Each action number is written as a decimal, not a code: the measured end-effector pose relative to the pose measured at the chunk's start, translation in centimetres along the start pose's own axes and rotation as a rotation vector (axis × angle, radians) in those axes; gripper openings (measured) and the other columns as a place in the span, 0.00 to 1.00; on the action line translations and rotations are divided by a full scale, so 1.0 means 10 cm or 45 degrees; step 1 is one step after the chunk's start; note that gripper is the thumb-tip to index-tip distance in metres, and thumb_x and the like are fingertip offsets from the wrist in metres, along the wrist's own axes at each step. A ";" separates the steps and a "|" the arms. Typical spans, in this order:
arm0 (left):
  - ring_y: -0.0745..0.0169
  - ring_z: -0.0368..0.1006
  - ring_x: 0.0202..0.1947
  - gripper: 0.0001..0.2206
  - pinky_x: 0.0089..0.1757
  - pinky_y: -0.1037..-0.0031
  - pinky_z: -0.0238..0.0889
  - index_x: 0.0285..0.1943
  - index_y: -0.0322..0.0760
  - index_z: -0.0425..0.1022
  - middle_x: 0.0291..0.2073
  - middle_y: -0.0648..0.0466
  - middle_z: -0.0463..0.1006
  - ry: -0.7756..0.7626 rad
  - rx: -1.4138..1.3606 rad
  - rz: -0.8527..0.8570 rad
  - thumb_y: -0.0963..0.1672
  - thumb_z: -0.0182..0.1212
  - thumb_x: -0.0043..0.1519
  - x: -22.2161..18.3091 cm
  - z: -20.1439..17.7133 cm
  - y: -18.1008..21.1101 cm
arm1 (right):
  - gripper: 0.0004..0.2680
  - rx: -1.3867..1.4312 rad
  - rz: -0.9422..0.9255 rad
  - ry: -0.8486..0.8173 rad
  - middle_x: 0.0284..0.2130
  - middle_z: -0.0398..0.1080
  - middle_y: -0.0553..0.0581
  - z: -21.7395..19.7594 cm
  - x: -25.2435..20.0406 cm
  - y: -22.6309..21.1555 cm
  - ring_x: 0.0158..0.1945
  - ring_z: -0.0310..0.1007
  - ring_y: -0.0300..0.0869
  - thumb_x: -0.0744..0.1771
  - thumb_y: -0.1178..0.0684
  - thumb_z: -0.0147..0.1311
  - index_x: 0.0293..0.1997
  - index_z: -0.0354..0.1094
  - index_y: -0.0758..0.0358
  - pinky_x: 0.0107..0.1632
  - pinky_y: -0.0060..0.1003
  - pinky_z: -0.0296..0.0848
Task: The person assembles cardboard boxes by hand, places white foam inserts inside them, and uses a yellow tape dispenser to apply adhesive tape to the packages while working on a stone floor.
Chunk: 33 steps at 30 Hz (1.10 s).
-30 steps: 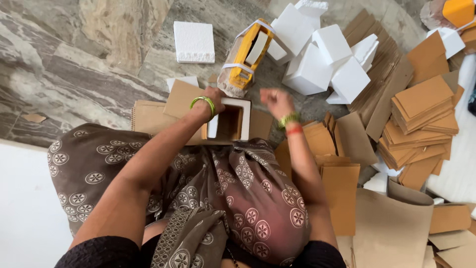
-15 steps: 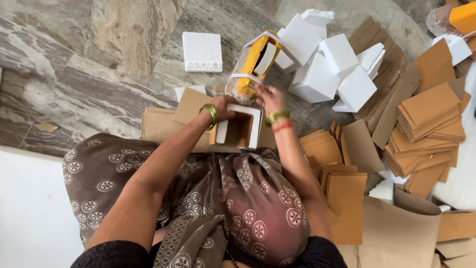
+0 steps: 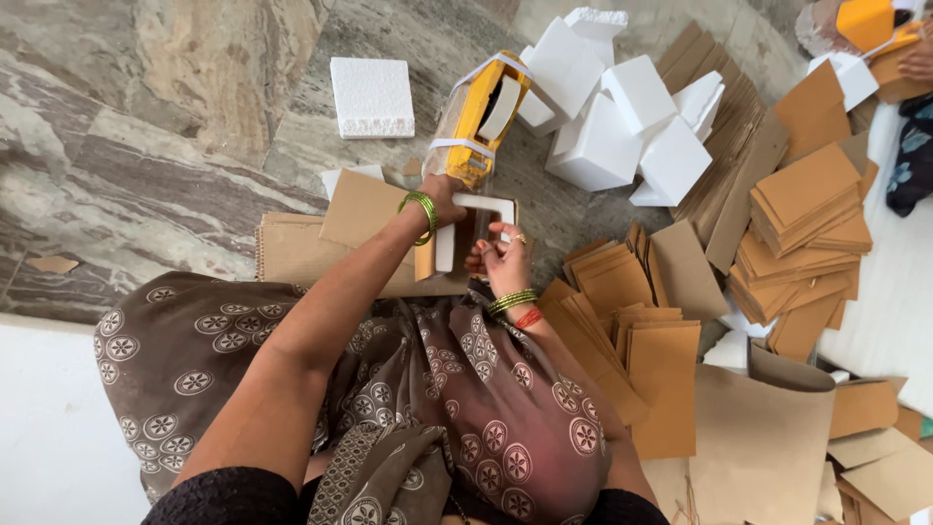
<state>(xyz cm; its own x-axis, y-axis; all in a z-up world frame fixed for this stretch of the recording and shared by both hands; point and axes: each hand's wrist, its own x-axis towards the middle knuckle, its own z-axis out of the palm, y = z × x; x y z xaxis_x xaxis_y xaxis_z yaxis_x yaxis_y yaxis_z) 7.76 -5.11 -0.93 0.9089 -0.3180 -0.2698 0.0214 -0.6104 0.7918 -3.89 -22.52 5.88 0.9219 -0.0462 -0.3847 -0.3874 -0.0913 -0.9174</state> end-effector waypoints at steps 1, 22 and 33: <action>0.41 0.77 0.48 0.20 0.52 0.63 0.71 0.51 0.44 0.83 0.44 0.38 0.81 0.008 -0.001 0.002 0.46 0.68 0.48 0.02 0.00 -0.01 | 0.11 -0.065 -0.018 -0.023 0.34 0.73 0.60 0.01 0.00 0.01 0.31 0.79 0.43 0.68 0.68 0.42 0.55 0.57 0.67 0.35 0.40 0.84; 0.42 0.73 0.54 0.24 0.55 0.63 0.68 0.52 0.50 0.84 0.48 0.42 0.80 -0.103 0.155 -0.098 0.50 0.74 0.44 -0.03 -0.06 0.14 | 0.07 -0.986 -0.363 0.291 0.38 0.75 0.74 0.16 0.85 1.40 0.44 0.75 0.66 0.66 0.60 0.53 0.46 0.65 0.72 0.47 0.55 0.74; 0.46 0.79 0.49 0.24 0.55 0.66 0.70 0.56 0.51 0.83 0.47 0.43 0.82 -0.075 0.170 0.009 0.46 0.71 0.46 -0.09 -0.30 0.09 | 0.06 -1.233 -0.397 -0.445 0.34 0.76 0.70 0.13 0.37 0.43 0.37 0.78 0.58 0.66 0.59 0.54 0.44 0.71 0.68 0.40 0.48 0.77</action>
<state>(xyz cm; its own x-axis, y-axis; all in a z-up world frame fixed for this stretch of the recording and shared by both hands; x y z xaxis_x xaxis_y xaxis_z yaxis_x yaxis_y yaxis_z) 8.19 -3.26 1.67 0.8827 -0.3626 -0.2990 -0.0443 -0.6975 0.7152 -2.10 -21.78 0.39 0.8726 0.3885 -0.2962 0.1662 -0.8062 -0.5678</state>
